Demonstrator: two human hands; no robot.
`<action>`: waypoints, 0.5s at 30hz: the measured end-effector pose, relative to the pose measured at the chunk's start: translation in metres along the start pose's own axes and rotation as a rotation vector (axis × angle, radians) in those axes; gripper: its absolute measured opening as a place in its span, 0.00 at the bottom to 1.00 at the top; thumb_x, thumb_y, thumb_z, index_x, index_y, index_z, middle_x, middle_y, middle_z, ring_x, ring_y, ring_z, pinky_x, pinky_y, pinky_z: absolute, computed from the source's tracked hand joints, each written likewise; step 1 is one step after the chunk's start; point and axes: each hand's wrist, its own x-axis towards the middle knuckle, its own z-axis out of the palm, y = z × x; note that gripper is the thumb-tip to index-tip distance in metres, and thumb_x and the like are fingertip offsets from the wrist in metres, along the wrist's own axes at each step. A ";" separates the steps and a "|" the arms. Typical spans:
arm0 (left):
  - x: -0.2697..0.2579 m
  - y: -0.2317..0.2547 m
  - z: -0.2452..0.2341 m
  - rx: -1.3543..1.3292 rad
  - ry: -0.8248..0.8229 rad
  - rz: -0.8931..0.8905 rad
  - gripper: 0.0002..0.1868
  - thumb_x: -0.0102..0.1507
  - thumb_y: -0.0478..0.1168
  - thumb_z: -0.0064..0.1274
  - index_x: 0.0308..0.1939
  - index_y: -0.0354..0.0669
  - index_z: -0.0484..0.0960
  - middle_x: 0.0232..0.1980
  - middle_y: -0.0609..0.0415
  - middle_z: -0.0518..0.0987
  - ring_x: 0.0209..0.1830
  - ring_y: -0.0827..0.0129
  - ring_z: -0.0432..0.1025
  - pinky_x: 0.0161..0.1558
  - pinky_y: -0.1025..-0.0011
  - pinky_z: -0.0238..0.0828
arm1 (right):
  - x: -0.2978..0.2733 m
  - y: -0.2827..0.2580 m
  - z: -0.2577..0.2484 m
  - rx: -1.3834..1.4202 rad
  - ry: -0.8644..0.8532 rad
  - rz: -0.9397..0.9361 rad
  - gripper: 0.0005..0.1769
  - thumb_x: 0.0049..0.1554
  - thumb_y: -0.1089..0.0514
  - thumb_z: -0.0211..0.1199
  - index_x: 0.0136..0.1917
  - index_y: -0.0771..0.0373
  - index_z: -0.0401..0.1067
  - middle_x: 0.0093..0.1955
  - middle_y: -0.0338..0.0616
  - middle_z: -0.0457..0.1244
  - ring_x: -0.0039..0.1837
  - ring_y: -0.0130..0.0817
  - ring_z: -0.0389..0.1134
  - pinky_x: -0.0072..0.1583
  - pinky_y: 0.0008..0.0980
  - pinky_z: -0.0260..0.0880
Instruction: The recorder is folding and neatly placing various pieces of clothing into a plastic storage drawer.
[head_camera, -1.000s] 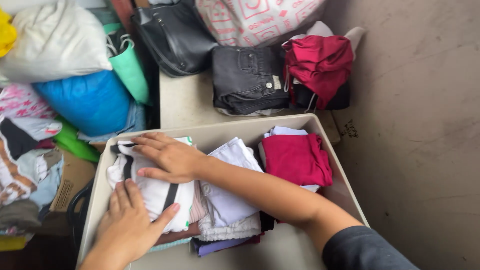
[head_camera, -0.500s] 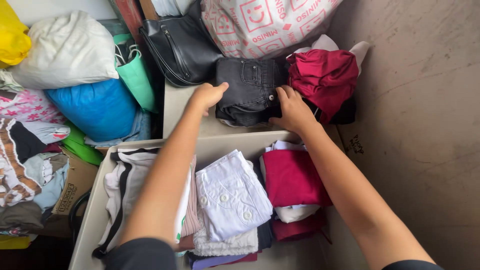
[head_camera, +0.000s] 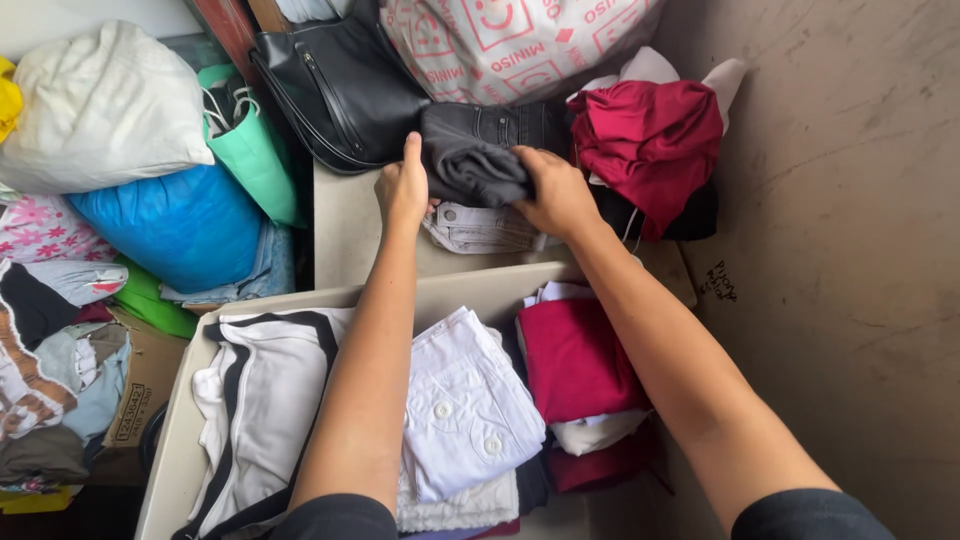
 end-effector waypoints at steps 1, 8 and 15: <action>-0.004 0.006 -0.002 0.133 0.025 -0.030 0.44 0.68 0.70 0.38 0.38 0.25 0.84 0.35 0.36 0.84 0.24 0.56 0.78 0.30 0.61 0.77 | 0.003 -0.001 -0.007 0.154 0.092 0.055 0.46 0.42 0.53 0.77 0.71 0.63 0.65 0.67 0.56 0.64 0.68 0.54 0.65 0.66 0.45 0.66; 0.017 -0.026 -0.013 0.532 0.017 -0.162 0.29 0.69 0.54 0.34 0.58 0.36 0.81 0.64 0.36 0.77 0.64 0.43 0.71 0.62 0.50 0.68 | 0.012 0.013 -0.015 0.616 0.445 0.221 0.26 0.57 0.59 0.70 0.67 0.66 0.68 0.53 0.54 0.72 0.56 0.41 0.76 0.58 0.34 0.72; 0.045 -0.059 -0.002 0.519 -0.035 -0.123 0.27 0.71 0.51 0.37 0.57 0.33 0.81 0.63 0.33 0.76 0.61 0.41 0.73 0.61 0.51 0.70 | 0.012 0.010 -0.017 0.591 0.426 0.264 0.25 0.58 0.59 0.70 0.66 0.65 0.69 0.54 0.54 0.72 0.57 0.40 0.76 0.59 0.33 0.72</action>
